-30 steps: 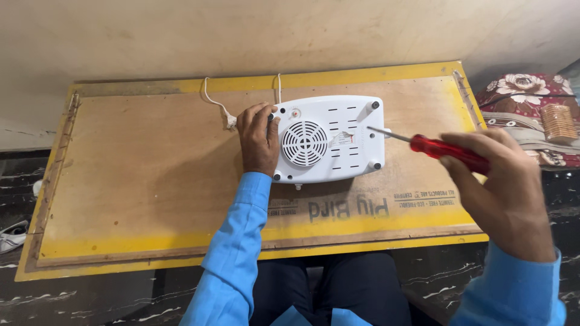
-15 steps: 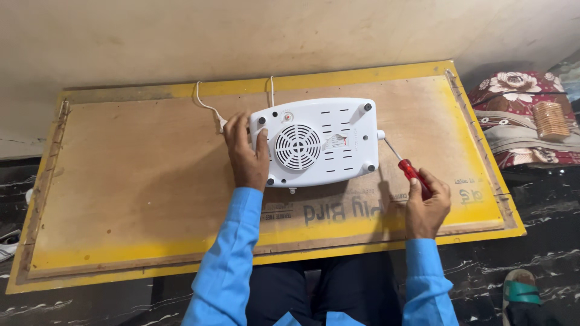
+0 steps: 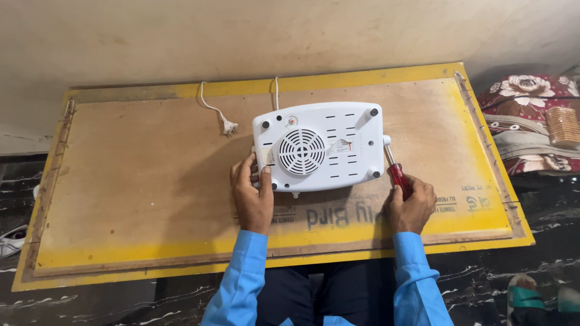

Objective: The person holds a small white electric appliance upside down on a board-covered table and uses a red screwdriver to unscrew screws from its base, working around the base one screw at a time. The person repositions the appliance and continues loosening screws throughout the clip.

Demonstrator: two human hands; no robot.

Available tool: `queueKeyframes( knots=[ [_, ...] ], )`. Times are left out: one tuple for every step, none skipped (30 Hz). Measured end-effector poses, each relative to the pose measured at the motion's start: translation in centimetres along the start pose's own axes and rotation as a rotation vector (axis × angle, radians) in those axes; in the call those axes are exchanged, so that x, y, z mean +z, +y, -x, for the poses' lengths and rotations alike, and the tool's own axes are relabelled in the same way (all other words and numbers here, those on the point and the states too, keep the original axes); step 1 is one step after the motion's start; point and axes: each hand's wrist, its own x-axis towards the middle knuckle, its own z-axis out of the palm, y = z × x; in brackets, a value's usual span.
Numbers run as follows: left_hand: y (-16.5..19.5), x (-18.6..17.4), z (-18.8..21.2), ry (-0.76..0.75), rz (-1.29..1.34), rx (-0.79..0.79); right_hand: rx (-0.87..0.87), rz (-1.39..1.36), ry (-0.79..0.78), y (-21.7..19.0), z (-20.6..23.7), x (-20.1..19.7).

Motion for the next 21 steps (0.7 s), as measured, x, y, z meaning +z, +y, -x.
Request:
queueKeyframes(
  knots=[
    [0.0,-0.1,0.2,-0.003,-0.01,-0.011,0.009,0.004,-0.008,-0.2,-0.2,-0.1],
    [0.1,-0.2,0.4,-0.008,-0.02,-0.023,0.019,0.01,-0.017,-0.5,-0.4,-0.4],
    [0.1,-0.2,0.5,-0.013,-0.03,-0.034,0.051,-0.089,-0.013,-0.8,-0.5,-0.7],
    [0.1,-0.2,0.5,-0.007,-0.036,-0.016,0.082,-0.192,-0.009,-1.2,-0.6,-1.1],
    [0.2,-0.2,0.5,-0.002,-0.045,0.003,0.115,-0.296,-0.007,-1.8,-0.8,-1.3],
    [0.2,-0.3,0.5,0.001,-0.052,0.019,0.097,-0.402,-0.027,-2.6,-1.1,-1.4],
    [0.3,-0.3,0.6,0.0,-0.066,0.012,0.079,-0.505,-0.046,-3.2,-1.5,-1.6],
    [0.4,-0.3,0.6,-0.002,-0.078,0.005,0.06,-0.609,-0.063,-3.9,-1.9,-1.8],
    [0.5,-0.2,0.5,-0.003,-0.09,0.001,0.042,-0.603,-0.079,-4.5,-2.2,-1.9],
    [0.6,-0.2,0.5,-0.002,-0.095,-0.002,0.022,-0.598,-0.094,-5.2,-2.5,-2.0],
    [0.7,-0.2,0.5,0.0,-0.103,-0.005,0.003,-0.595,-0.11,-5.8,-2.7,-2.0],
    [0.8,-0.2,0.5,0.004,-0.111,-0.008,0.015,-0.596,-0.109,-6.3,-3.0,-2.0],
    [0.9,-0.2,0.5,0.01,-0.127,0.014,0.026,-0.596,-0.109,-6.7,-3.2,-2.0],
    [1.0,-0.3,0.5,0.015,-0.141,0.035,0.038,-0.595,-0.109,-7.1,-3.4,-2.0],
    [1.0,-0.2,0.6,0.02,-0.155,0.055,0.079,-0.62,-0.122,-7.2,-3.5,-2.0],
    [1.0,-0.1,0.6,0.02,-0.16,0.031,0.12,-0.645,-0.136,-7.4,-3.7,-2.0],
    [1.0,-0.1,0.5,0.018,-0.167,0.007,0.164,-0.669,-0.149,-7.4,-3.7,-2.0],
    [1.0,0.0,0.6,0.014,-0.171,-0.019,0.187,-0.665,-0.162,-7.4,-3.8,-2.0],
    [1.1,0.1,0.6,0.018,-0.183,-0.008,0.208,-0.662,-0.175,-7.4,-3.9,-1.9],
    [1.1,0.1,0.7,0.023,-0.195,0.004,0.228,-0.661,-0.188,-7.4,-4.1,-1.8],
    [1.1,0.2,0.7,0.028,-0.206,0.016,0.237,-0.652,-0.181,-7.4,-4.3,-1.7]
  ],
)
